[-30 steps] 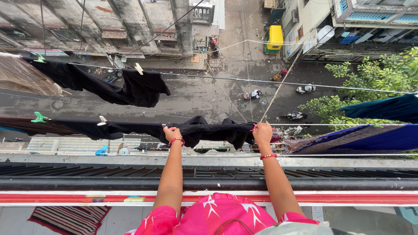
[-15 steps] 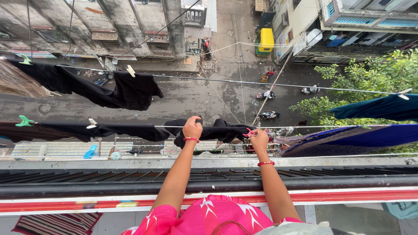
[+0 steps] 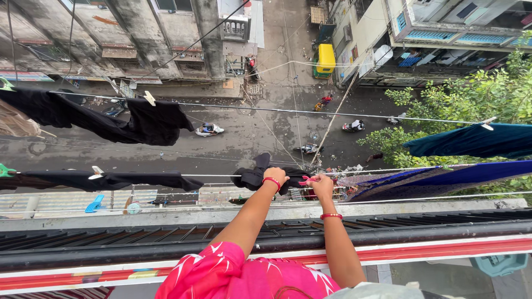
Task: The person hangs wet clothes on a clothesline on a balcony. They pick up a beige towel, a black shirt, and a grey shirt from a blue bucket, shake them out, and secure them to the line using clothespins.
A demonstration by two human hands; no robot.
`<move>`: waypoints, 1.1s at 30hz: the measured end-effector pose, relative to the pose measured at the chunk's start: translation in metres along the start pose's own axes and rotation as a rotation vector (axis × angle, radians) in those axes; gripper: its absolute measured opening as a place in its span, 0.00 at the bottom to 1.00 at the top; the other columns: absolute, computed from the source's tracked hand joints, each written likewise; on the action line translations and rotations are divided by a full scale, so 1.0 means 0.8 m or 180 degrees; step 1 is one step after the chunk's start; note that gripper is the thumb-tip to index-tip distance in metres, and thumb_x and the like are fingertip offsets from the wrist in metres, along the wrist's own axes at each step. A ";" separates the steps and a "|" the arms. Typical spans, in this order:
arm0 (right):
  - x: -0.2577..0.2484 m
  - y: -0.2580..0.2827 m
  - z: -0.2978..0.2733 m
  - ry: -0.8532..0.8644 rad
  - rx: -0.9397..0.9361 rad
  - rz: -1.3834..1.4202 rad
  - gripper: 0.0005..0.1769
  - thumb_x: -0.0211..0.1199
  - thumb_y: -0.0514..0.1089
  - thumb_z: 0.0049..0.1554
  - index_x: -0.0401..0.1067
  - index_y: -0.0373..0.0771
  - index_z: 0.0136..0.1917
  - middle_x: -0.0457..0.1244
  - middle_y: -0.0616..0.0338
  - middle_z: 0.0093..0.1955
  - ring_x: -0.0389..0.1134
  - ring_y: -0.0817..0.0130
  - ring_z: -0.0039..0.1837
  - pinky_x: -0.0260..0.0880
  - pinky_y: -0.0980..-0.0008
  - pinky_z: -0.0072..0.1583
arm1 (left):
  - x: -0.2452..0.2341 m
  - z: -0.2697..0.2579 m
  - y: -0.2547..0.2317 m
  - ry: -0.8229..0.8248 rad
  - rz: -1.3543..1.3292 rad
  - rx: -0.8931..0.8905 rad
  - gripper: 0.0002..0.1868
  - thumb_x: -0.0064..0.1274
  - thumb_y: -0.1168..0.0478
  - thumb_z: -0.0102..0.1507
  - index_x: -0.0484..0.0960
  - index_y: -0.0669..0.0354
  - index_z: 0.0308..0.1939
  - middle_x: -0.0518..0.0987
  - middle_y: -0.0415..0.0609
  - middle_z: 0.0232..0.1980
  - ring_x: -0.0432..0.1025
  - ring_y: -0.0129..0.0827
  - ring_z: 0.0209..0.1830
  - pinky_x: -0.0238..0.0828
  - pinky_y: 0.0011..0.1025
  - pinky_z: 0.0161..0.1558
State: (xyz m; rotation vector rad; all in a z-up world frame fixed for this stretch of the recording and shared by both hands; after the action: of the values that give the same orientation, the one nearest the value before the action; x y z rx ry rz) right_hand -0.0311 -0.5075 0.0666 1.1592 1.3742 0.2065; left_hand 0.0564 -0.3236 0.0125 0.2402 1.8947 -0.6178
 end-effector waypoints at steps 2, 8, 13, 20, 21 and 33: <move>0.005 0.000 0.002 0.0081 0.0046 -0.0582 0.15 0.79 0.45 0.41 0.81 0.41 0.42 0.72 0.55 0.37 0.73 0.62 0.39 0.71 0.61 0.45 | 0.005 -0.010 -0.001 -0.0063 0.0063 -0.0005 0.24 0.54 0.39 0.64 0.89 0.54 0.40 0.86 0.51 0.43 0.81 0.44 0.44 0.78 0.40 0.44; -0.006 0.067 -0.016 -0.0467 -0.1652 -0.1411 0.04 0.72 0.42 0.40 0.80 0.44 0.33 0.70 0.57 0.34 0.70 0.56 0.43 0.63 0.54 0.51 | 0.010 -0.021 -0.003 -0.0179 0.0110 -0.0115 0.19 0.55 0.43 0.64 0.90 0.53 0.38 0.86 0.50 0.39 0.81 0.43 0.42 0.77 0.39 0.44; 0.040 0.086 -0.010 -0.0276 -0.2175 -0.1893 0.00 0.69 0.41 0.44 0.79 0.45 0.31 0.69 0.57 0.33 0.69 0.57 0.44 0.61 0.56 0.52 | 0.012 -0.029 0.000 -0.0243 -0.0018 -0.0086 0.19 0.55 0.44 0.65 0.89 0.53 0.38 0.86 0.50 0.39 0.81 0.43 0.41 0.78 0.39 0.42; 0.066 0.058 -0.010 0.0510 -0.1446 -0.1055 0.26 0.69 0.38 0.49 0.71 0.42 0.61 0.67 0.52 0.53 0.68 0.51 0.57 0.67 0.53 0.58 | 0.000 -0.036 0.009 -0.0468 -0.0078 0.0096 0.17 0.57 0.45 0.64 0.86 0.54 0.44 0.85 0.51 0.41 0.80 0.45 0.44 0.77 0.40 0.45; 0.062 0.052 -0.011 0.0514 -0.1364 -0.1164 0.35 0.71 0.37 0.47 0.65 0.41 0.67 0.66 0.49 0.54 0.66 0.49 0.58 0.65 0.53 0.60 | -0.005 -0.039 0.015 -0.0589 -0.0300 0.0099 0.18 0.57 0.46 0.63 0.84 0.53 0.47 0.85 0.52 0.40 0.80 0.47 0.43 0.77 0.42 0.43; 0.006 0.090 0.011 -0.0179 -0.1733 -0.0103 0.40 0.68 0.33 0.49 0.61 0.37 0.75 0.67 0.48 0.62 0.69 0.56 0.62 0.67 0.60 0.65 | -0.097 -0.163 0.385 -0.4208 -0.4774 -0.3251 0.09 0.64 0.65 0.54 0.86 0.56 0.38 0.85 0.44 0.36 0.79 0.31 0.36 0.77 0.31 0.43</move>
State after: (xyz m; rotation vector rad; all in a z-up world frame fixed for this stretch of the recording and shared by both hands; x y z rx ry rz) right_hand 0.0130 -0.4740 0.1142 0.6818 1.1846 0.4878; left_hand 0.1181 0.0140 0.0270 -1.8861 0.5397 -0.3875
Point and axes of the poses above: each hand's wrist, its own z-axis towards the middle knuckle, its own x-axis out of the palm, y = z × x, the point moved 9 cm from there along z, towards the middle knuckle
